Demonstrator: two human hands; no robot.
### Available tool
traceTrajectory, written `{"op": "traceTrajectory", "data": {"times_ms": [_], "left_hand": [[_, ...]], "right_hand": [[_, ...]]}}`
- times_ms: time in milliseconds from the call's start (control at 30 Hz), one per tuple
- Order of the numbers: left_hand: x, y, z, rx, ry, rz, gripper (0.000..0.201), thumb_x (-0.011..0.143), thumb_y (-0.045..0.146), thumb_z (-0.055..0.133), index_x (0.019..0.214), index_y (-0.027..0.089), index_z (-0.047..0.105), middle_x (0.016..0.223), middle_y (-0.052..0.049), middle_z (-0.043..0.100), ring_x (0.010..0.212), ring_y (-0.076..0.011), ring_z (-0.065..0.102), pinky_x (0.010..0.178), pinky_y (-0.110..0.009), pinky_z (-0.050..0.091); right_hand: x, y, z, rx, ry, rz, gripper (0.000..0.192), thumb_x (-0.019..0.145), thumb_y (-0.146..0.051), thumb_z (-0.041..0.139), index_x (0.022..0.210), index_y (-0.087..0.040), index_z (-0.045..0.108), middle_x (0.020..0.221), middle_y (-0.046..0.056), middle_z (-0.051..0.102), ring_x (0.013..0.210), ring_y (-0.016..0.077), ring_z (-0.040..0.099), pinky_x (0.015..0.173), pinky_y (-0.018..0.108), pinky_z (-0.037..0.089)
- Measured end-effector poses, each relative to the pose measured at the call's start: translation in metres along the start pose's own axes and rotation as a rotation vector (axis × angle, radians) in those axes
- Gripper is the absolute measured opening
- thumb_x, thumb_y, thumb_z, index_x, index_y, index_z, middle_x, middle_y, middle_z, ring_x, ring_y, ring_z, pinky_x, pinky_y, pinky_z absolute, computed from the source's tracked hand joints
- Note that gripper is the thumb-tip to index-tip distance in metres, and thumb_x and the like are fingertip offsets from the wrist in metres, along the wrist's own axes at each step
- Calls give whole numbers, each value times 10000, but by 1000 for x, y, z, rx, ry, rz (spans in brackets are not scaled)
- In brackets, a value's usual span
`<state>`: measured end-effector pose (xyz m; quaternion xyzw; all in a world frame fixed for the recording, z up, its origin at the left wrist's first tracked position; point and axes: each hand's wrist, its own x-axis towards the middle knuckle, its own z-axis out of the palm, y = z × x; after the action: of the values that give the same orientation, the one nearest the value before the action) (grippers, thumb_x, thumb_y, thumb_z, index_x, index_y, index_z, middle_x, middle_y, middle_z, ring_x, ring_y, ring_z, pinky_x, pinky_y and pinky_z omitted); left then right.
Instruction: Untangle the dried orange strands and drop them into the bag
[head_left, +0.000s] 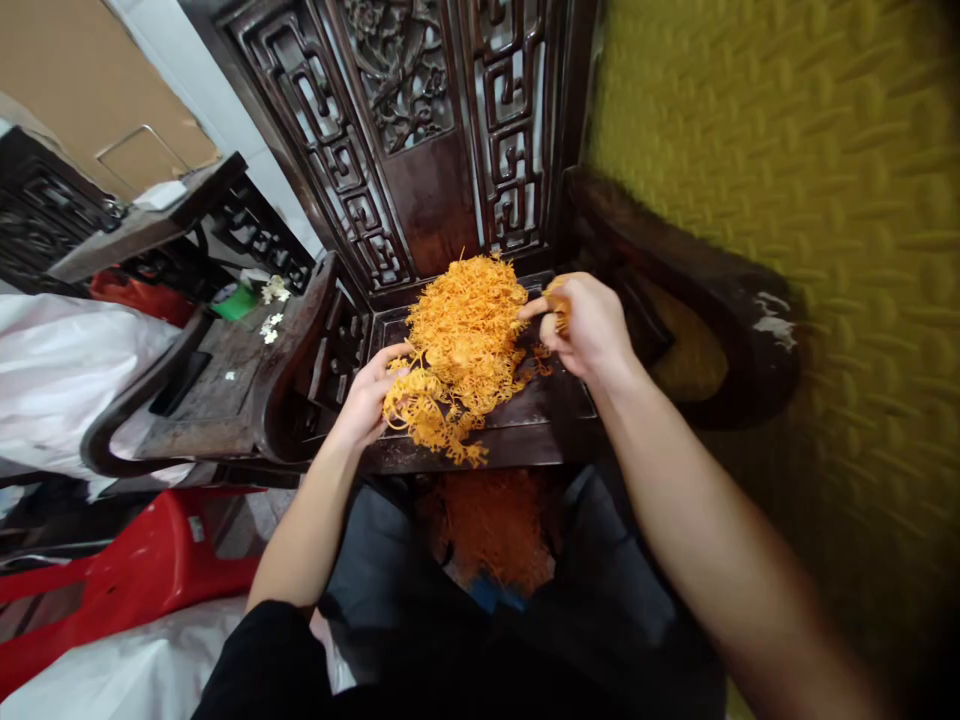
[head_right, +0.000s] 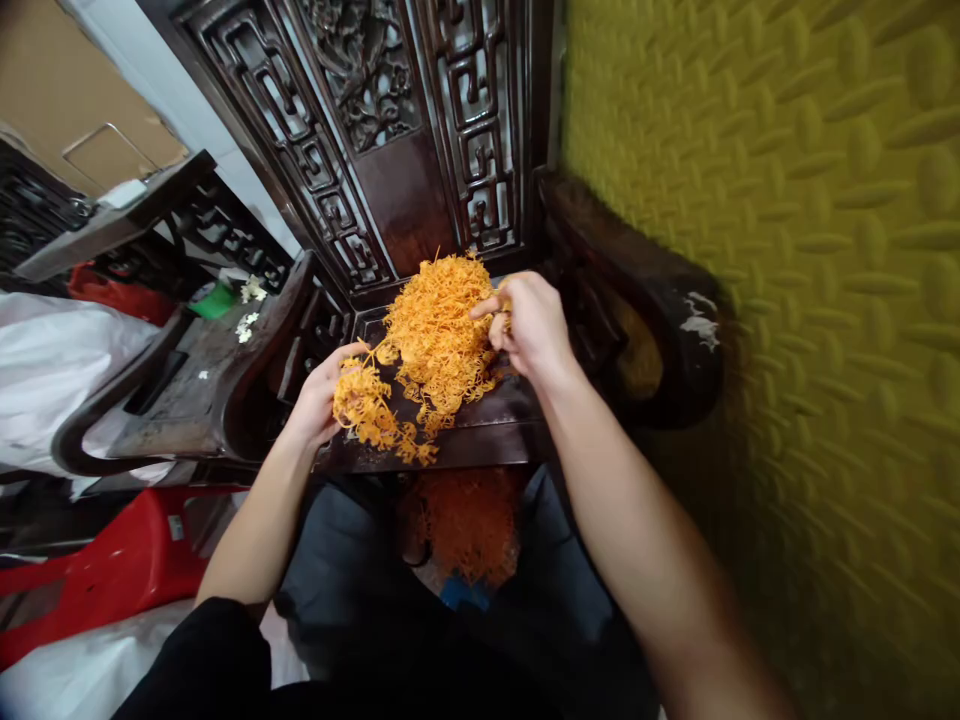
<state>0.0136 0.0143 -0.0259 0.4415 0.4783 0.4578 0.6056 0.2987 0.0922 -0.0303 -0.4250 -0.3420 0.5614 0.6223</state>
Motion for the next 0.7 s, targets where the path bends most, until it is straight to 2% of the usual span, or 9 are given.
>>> {"op": "traceTrajectory", "data": {"times_ms": [100, 200, 300, 367, 433, 533, 700], "left_hand": [[5, -2, 5, -57, 75, 33, 508, 696, 170, 766, 1192, 191, 655, 751, 12, 678, 418, -48, 495, 386, -161, 358], [6, -2, 13, -93, 102, 55, 494, 680, 165, 766, 1165, 175, 675, 792, -1, 698, 438, -47, 513, 392, -163, 362], [5, 1, 19, -116, 83, 48, 482, 674, 171, 779, 1146, 167, 680, 784, 2, 695, 421, -38, 492, 388, -165, 356], [4, 3, 19, -111, 59, 15, 499, 667, 171, 789, 1152, 158, 674, 774, 1, 693, 418, -39, 497, 380, -162, 354], [3, 5, 14, -88, 29, -34, 532, 668, 165, 795, 1182, 150, 659, 760, 1, 692, 412, -42, 505, 368, -155, 352], [3, 7, 4, -43, -21, -92, 581, 689, 154, 791, 1249, 145, 635, 743, 0, 694, 391, -45, 500, 349, -150, 349], [8, 3, -3, -46, 26, -52, 568, 690, 141, 767, 1245, 134, 648, 768, -14, 705, 397, -53, 518, 347, -155, 346]], "right_hand": [[-16, 17, 19, -2, -80, 49, 227, 750, -233, 588, 969, -181, 611, 691, 22, 685, 331, 63, 444, 309, 198, 132], [-25, 33, 37, 21, -139, 174, 257, 721, -208, 646, 974, -160, 661, 752, 44, 692, 422, 74, 532, 323, 176, 167], [-29, 38, 40, -70, -411, 265, 248, 688, -259, 788, 899, -170, 693, 590, -31, 572, 393, 47, 405, 345, 174, 146], [-31, 35, 33, -194, -633, 260, 289, 666, -323, 860, 871, -176, 718, 509, -72, 479, 383, 32, 306, 362, 182, 128], [-31, 32, 25, -312, -761, 220, 321, 649, -381, 892, 840, -174, 737, 490, -76, 462, 392, 27, 274, 377, 190, 113], [-29, 32, 17, -384, -779, 195, 364, 686, -506, 867, 758, -185, 713, 457, -75, 433, 389, 35, 257, 386, 200, 99], [-25, 47, 28, -357, -602, 143, 434, 747, -615, 797, 770, -198, 677, 441, -69, 410, 387, 58, 261, 401, 228, 105]]}}
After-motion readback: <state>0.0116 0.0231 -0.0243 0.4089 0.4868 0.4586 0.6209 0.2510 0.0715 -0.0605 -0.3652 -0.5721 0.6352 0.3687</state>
